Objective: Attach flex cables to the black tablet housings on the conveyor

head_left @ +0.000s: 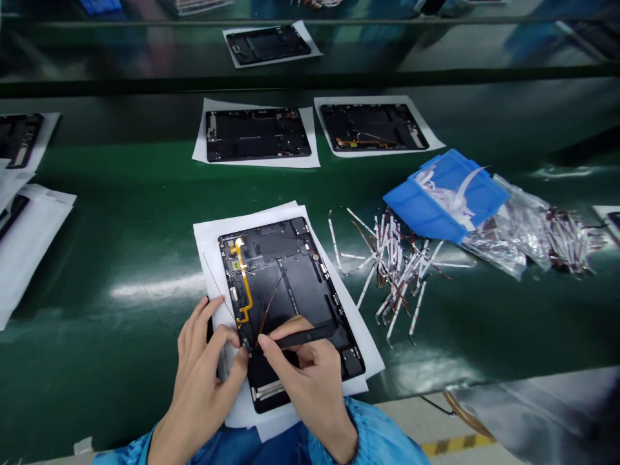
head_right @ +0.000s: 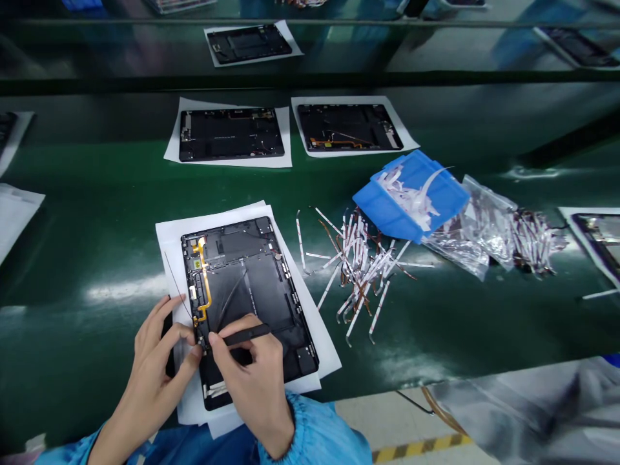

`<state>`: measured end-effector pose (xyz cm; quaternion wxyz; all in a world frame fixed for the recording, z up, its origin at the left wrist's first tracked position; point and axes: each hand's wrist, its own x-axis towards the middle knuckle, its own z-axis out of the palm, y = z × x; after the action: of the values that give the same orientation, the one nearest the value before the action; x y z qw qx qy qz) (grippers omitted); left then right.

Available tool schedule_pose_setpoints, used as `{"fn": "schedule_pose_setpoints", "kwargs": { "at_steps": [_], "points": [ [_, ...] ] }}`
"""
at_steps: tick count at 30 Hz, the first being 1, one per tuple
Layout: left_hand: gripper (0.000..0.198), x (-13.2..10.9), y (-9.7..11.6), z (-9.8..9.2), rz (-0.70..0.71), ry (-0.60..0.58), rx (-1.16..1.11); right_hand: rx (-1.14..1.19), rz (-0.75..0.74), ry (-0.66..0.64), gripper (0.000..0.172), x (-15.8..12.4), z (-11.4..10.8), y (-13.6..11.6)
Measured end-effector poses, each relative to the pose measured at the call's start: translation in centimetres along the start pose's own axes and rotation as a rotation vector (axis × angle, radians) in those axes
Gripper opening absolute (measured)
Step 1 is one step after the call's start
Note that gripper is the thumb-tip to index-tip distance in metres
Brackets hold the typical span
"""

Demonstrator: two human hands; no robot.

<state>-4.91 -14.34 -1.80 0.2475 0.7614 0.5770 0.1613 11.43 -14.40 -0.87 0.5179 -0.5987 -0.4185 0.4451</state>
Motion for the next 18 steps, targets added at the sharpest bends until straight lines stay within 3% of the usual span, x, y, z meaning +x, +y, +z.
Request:
{"fn": "schedule_pose_setpoints", "kwargs": {
  "at_steps": [18],
  "points": [
    [0.008, 0.11, 0.13, 0.13, 0.004, 0.002, 0.006, 0.022, 0.059, -0.008, 0.006, 0.07, -0.05, 0.02]
  ]
}}
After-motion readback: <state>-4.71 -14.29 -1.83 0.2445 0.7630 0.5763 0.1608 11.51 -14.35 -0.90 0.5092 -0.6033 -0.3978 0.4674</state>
